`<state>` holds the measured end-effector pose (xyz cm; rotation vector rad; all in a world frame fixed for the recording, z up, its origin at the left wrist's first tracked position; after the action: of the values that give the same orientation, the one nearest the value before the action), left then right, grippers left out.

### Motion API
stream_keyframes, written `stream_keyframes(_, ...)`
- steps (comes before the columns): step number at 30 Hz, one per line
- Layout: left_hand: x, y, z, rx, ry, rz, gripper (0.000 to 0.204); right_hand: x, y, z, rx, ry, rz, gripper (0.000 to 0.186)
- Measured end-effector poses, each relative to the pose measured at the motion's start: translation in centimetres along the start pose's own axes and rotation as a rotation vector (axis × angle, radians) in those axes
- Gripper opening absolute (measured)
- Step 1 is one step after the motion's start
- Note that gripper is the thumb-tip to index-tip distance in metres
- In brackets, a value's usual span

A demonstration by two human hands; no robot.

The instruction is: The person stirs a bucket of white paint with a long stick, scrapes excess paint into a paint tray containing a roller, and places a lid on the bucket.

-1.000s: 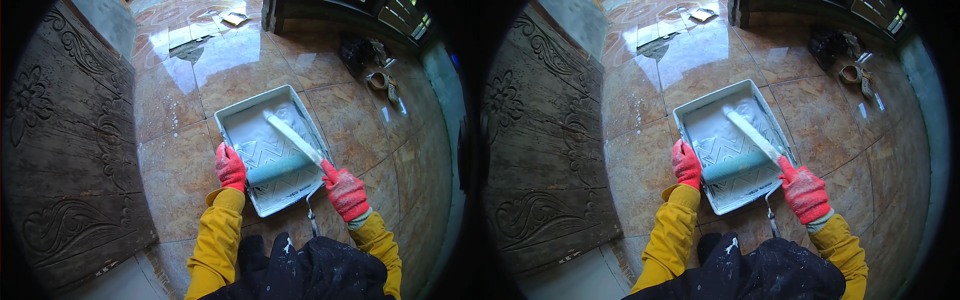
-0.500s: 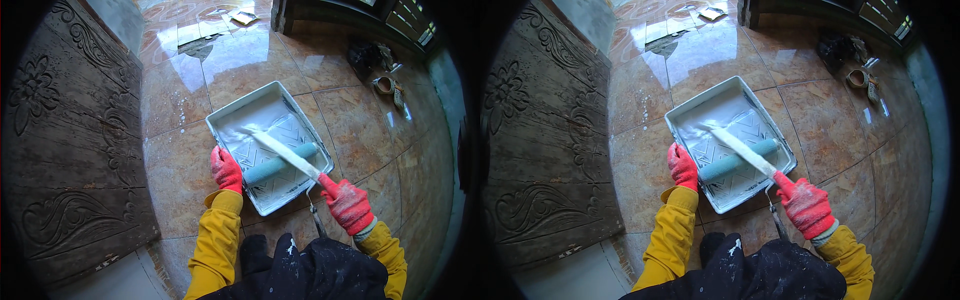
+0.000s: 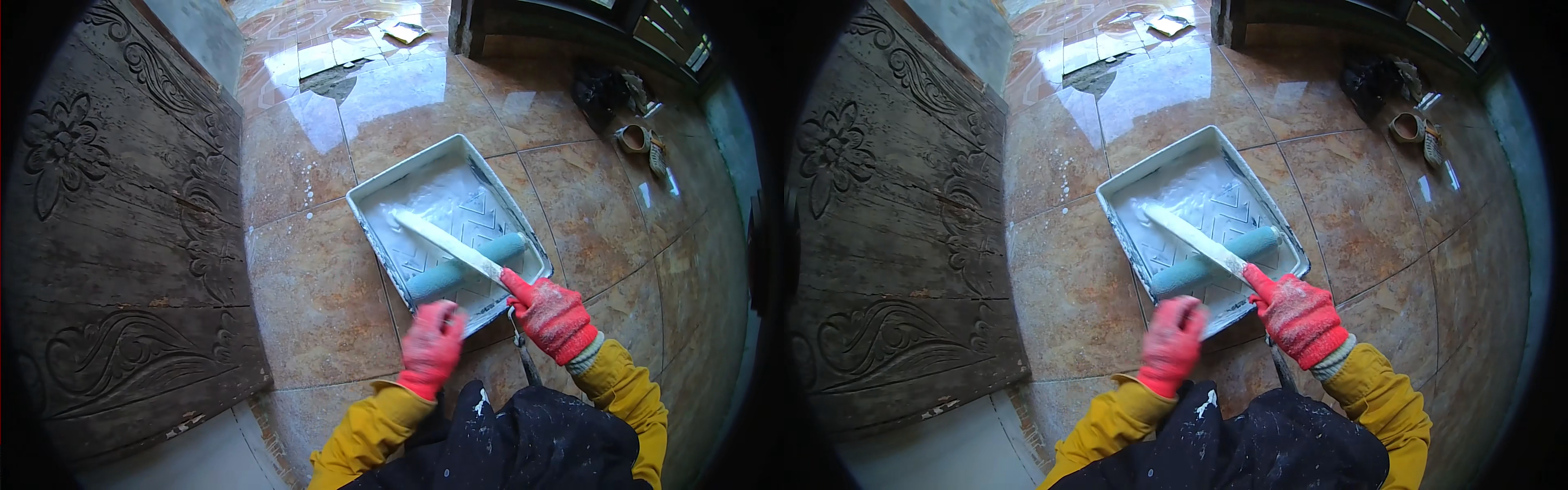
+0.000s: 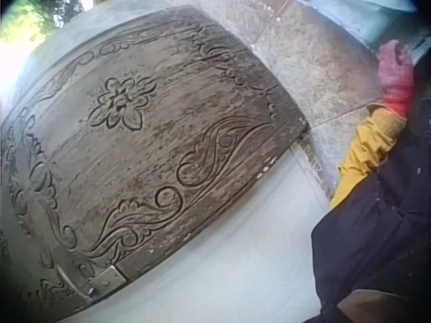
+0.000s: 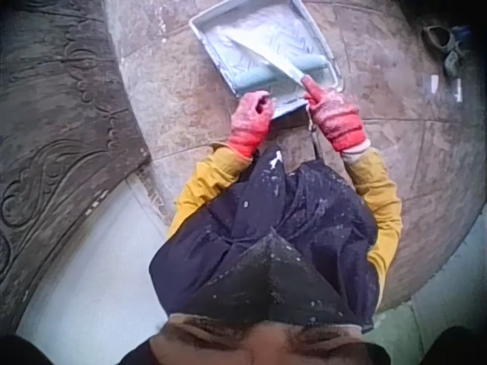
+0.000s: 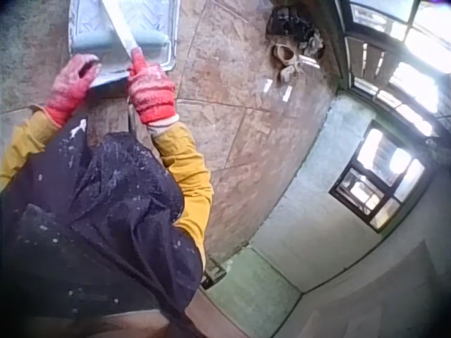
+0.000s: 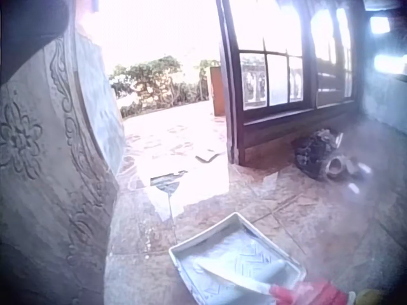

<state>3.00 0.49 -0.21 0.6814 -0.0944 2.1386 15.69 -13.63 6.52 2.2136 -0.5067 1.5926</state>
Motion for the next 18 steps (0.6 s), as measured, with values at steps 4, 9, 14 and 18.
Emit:
stream_keyframes(4, -5.7, 1.7, 0.9, 0.009, -0.103, -0.195, 0.044, 0.4, 2.2, 1.9, -0.049, -0.134, 0.022, 0.044)
stream_keyframes(9, -9.3, 0.2, 3.1, -0.06, -0.32, -0.252, 0.051, 0.8, 4.9, 4.3, -0.627, -0.862, -0.138, 0.043)
stream_keyframes(14, -11.8, -1.3, 2.7, -0.086, -0.379, -0.256, 0.038, 1.3, 5.7, 3.9, -0.645, -1.069, -0.102, 0.043)
stream_keyframes(18, -12.6, -1.9, 2.6, -0.11, -0.417, -0.291, 0.026, 0.6, 6.2, 5.0, -0.594, -1.178, -0.145, 0.04)
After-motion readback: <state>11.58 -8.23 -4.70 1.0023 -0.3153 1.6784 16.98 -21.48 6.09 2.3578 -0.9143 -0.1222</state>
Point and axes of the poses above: each hand's wrist, its own y-axis away from the middle knuckle, its own x-axis out of the back of the hand, z = x × y, the point moved 5 cm from there along -y, towards the middle knuckle, and after that the axes turned 12 degrees about x, right-handed, at the moved point
